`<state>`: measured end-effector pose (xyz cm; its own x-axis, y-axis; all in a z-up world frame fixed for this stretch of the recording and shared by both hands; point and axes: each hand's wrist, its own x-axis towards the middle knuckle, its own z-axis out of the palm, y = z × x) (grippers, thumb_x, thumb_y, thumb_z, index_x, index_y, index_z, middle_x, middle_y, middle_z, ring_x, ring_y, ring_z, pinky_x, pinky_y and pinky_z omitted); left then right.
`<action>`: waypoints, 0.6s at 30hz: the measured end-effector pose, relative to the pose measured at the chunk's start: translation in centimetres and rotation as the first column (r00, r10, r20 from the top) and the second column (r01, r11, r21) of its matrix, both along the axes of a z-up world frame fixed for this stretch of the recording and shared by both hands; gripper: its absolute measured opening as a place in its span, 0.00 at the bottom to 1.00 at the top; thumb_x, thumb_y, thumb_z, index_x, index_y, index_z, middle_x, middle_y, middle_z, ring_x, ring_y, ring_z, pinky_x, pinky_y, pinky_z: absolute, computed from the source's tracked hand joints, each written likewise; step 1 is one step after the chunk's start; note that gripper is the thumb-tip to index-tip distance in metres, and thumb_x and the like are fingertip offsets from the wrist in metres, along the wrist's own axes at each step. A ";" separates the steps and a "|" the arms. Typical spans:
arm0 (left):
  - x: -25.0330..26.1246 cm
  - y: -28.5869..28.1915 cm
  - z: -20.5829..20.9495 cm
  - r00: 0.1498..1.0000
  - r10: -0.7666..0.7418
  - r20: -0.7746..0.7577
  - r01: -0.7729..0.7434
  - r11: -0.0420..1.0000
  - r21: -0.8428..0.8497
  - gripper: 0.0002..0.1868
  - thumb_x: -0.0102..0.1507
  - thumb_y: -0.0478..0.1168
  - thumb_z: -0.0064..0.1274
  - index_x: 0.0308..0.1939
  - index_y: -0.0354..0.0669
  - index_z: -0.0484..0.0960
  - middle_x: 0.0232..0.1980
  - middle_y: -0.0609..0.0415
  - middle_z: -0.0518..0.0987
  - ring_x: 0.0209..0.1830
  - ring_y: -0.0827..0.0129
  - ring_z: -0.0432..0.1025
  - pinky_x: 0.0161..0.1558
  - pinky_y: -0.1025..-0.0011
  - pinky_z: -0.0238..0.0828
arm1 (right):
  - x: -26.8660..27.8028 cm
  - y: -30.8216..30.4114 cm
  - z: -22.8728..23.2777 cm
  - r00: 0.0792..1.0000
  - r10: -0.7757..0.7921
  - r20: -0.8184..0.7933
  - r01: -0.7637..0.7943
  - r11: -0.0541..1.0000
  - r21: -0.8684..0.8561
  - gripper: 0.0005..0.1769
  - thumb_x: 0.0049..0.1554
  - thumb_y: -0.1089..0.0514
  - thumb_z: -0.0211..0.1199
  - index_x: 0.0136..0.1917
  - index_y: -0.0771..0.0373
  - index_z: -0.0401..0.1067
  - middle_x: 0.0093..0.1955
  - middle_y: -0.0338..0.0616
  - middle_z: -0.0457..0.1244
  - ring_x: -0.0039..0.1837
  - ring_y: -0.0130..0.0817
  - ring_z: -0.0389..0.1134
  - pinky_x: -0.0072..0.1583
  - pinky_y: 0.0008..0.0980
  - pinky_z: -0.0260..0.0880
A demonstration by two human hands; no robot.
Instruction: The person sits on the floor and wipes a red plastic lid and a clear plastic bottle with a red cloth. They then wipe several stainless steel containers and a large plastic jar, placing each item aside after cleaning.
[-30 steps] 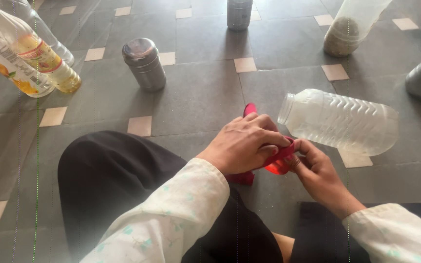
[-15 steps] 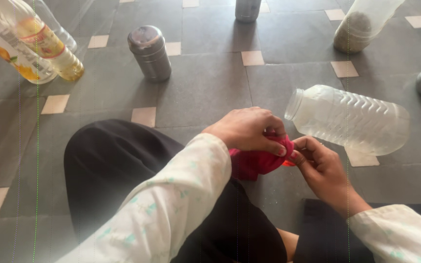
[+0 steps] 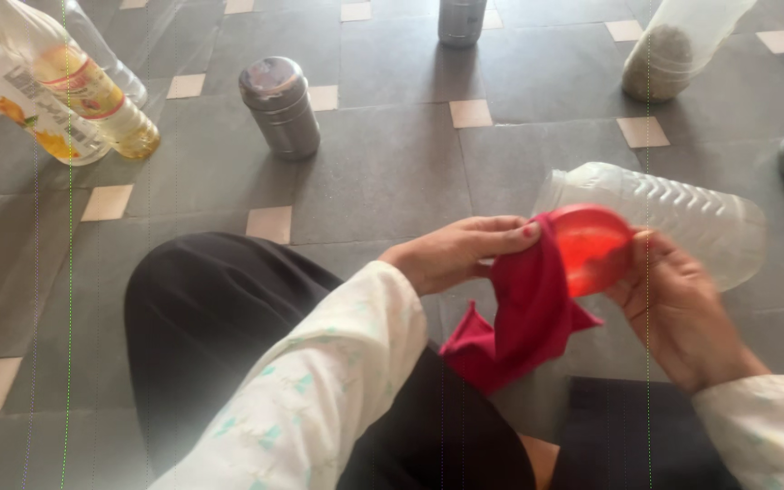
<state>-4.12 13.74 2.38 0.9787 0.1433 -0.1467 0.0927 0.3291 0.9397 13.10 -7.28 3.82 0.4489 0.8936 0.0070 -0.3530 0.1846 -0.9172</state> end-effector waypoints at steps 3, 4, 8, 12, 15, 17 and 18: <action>-0.1 0.0 0.0 1.000 -0.023 -0.010 0.025 0.974 0.227 0.25 0.65 0.60 0.56 0.52 0.44 0.83 0.47 0.58 0.85 0.50 0.71 0.78 0.58 0.72 0.70 | 0.1 0.1 0.6 0.980 0.041 0.193 0.014 0.961 -0.276 0.19 0.66 0.49 0.48 0.60 0.63 0.69 0.58 0.44 0.68 0.61 0.37 0.71 0.61 0.46 0.74; -0.2 0.1 0.3 0.999 -0.035 0.010 0.031 0.963 0.267 0.24 0.65 0.59 0.58 0.51 0.42 0.84 0.47 0.56 0.85 0.49 0.70 0.78 0.57 0.70 0.72 | -0.1 0.3 0.9 0.936 0.092 0.341 -0.006 0.970 -0.244 0.18 0.65 0.50 0.51 0.62 0.62 0.68 0.58 0.44 0.68 0.61 0.36 0.70 0.62 0.44 0.73; -0.7 -1.1 1.6 0.957 0.115 -0.268 0.155 0.580 0.800 0.22 0.56 0.59 0.61 0.43 0.48 0.87 0.41 0.53 0.86 0.42 0.62 0.82 0.46 0.64 0.77 | -1.8 -1.1 2.8 0.410 0.248 0.878 0.001 0.962 -0.272 0.19 0.57 0.52 0.62 0.62 0.52 0.72 0.57 0.42 0.71 0.58 0.36 0.72 0.57 0.38 0.72; -1.9 -2.6 3.1 0.948 0.185 -0.258 0.201 0.282 0.938 0.21 0.55 0.61 0.61 0.42 0.54 0.88 0.43 0.54 0.85 0.49 0.58 0.78 0.49 0.59 0.72 | -5.1 -1.0 3.7 0.120 0.419 0.900 0.196 0.879 -0.435 0.21 0.53 0.44 0.69 0.61 0.39 0.74 0.53 0.32 0.72 0.55 0.37 0.74 0.53 0.41 0.73; -1.5 -3.9 2.8 0.969 0.165 -0.181 0.139 0.240 0.961 0.19 0.56 0.60 0.61 0.43 0.57 0.88 0.44 0.55 0.83 0.53 0.59 0.75 0.52 0.59 0.70 | -5.0 -1.4 3.7 0.163 0.335 0.928 0.295 0.881 -0.370 0.17 0.53 0.39 0.69 0.53 0.44 0.75 0.52 0.33 0.71 0.50 0.37 0.75 0.52 0.41 0.74; -1.6 -4.2 2.7 0.982 0.152 -0.107 0.076 0.201 0.977 0.18 0.55 0.60 0.62 0.44 0.59 0.88 0.45 0.56 0.81 0.56 0.59 0.72 0.54 0.59 0.67 | -4.6 -1.2 3.5 0.083 0.303 0.949 0.286 0.905 -0.314 0.21 0.51 0.40 0.69 0.56 0.47 0.76 0.56 0.36 0.69 0.52 0.41 0.73 0.50 0.42 0.72; -1.7 -4.3 2.7 0.980 0.155 -0.127 0.099 0.180 0.979 0.18 0.56 0.59 0.62 0.44 0.59 0.88 0.46 0.57 0.80 0.57 0.60 0.71 0.55 0.59 0.67 | -4.5 -1.0 3.3 0.044 0.284 0.958 0.277 0.918 -0.285 0.23 0.50 0.41 0.69 0.57 0.48 0.76 0.58 0.38 0.68 0.53 0.43 0.72 0.49 0.43 0.71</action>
